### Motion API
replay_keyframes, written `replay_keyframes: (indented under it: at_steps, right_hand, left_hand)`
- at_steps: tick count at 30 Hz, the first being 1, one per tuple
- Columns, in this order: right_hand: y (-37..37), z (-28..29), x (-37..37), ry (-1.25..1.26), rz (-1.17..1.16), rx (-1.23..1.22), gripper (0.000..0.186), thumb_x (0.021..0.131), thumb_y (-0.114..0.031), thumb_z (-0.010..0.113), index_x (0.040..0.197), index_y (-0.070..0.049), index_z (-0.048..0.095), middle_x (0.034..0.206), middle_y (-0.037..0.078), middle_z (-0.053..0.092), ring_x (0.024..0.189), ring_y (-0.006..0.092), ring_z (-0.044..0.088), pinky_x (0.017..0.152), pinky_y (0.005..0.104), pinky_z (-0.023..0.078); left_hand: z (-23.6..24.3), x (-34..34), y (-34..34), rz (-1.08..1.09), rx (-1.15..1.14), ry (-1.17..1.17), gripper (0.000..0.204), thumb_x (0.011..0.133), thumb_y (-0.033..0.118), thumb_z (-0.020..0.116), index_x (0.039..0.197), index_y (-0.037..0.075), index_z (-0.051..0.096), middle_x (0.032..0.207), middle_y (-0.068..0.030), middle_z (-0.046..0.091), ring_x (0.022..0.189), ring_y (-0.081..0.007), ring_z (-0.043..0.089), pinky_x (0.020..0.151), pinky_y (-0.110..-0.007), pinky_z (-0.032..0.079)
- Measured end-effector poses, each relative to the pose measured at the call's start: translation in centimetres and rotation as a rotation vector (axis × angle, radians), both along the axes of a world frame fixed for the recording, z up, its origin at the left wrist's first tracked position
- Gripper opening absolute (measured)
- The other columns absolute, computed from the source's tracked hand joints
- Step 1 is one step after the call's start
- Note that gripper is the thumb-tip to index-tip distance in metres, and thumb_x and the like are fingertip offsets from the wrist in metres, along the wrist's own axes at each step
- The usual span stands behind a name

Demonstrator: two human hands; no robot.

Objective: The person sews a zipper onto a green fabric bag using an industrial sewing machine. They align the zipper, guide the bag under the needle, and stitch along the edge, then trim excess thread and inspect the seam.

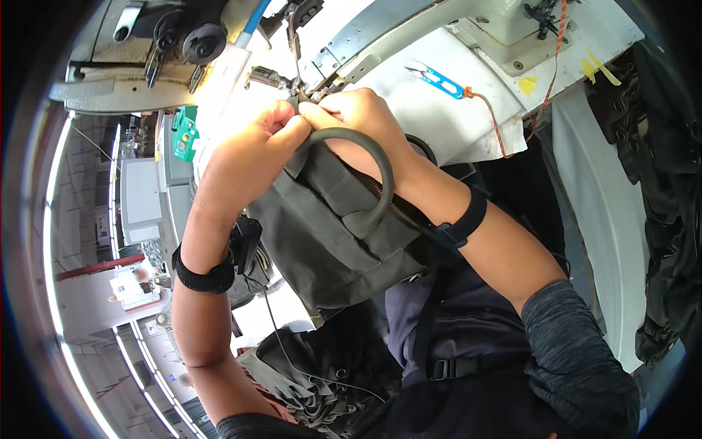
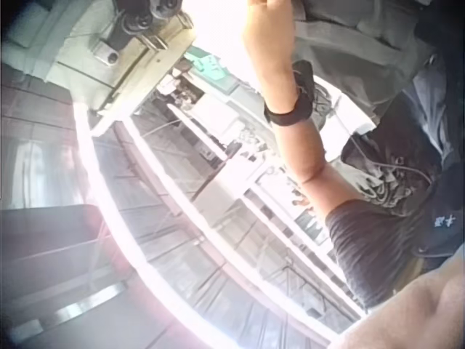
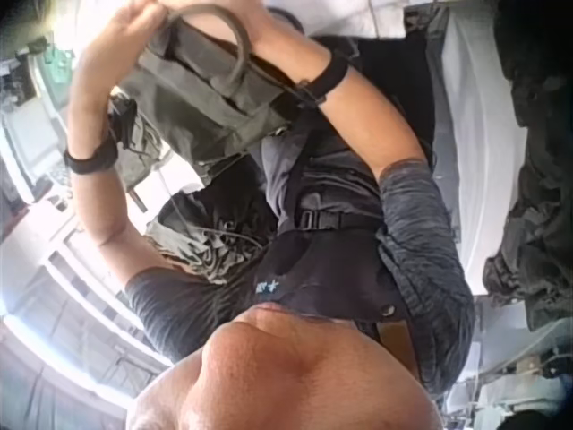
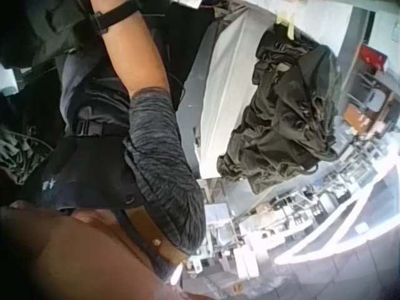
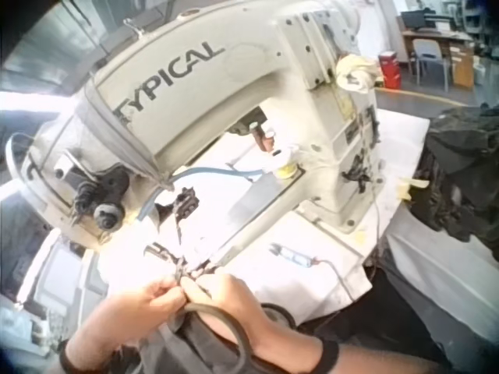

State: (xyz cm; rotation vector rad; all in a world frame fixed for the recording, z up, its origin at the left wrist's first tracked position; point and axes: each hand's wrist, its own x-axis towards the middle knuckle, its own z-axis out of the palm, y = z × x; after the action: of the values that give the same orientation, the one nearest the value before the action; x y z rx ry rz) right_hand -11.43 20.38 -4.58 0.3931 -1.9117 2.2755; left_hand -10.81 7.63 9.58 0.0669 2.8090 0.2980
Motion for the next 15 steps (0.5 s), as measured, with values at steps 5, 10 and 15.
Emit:
replay_keyframes:
  at_steps: [5, 10, 15]
  right_hand:
    - [-1.5, 1.5, 0.7, -0.145, -0.052, -0.066, 0.039, 0.096, -0.026, 0.067, 0.073, 0.006, 0.066, 0.068, 0.027, 0.062, 0.065, 0.0469, 0.065, 0.061, 0.0468, 0.051]
    - [-2.9, 1.9, 0.9, -0.181, -0.117, -0.168, 0.04, 0.096, -0.022, 0.066, 0.067, 0.006, 0.065, 0.06, 0.026, 0.058, 0.055, 0.0429, 0.063, 0.054, 0.0461, 0.049]
    - [-2.6, 1.9, 0.7, -0.093, -0.175, -0.03, 0.042, 0.097, -0.019, 0.068, 0.065, 0.007, 0.056, 0.052, 0.017, 0.045, 0.046, 0.0203, 0.038, 0.049, 0.0395, 0.037]
  left_hand:
    - [-0.3, -0.8, -4.7, -0.613, 0.041, 0.252, 0.014, 0.093, 0.001, 0.063, 0.106, 0.002, 0.069, 0.083, -0.0009, 0.059, 0.072, -0.0123, 0.057, 0.065, -0.029, 0.047]
    - [-0.3, -2.1, -5.1, -0.821, 0.087, 0.376, 0.026, 0.079, -0.006, 0.07, 0.105, -0.002, 0.069, 0.085, -0.0064, 0.062, 0.075, -0.0182, 0.061, 0.067, -0.03, 0.049]
    - [0.3, -1.8, -5.2, -0.039, 0.695, 0.009, 0.004, 0.093, 0.0, 0.07, 0.09, -0.002, 0.069, 0.08, -0.0039, 0.065, 0.069, -0.012, 0.06, 0.063, -0.028, 0.047]
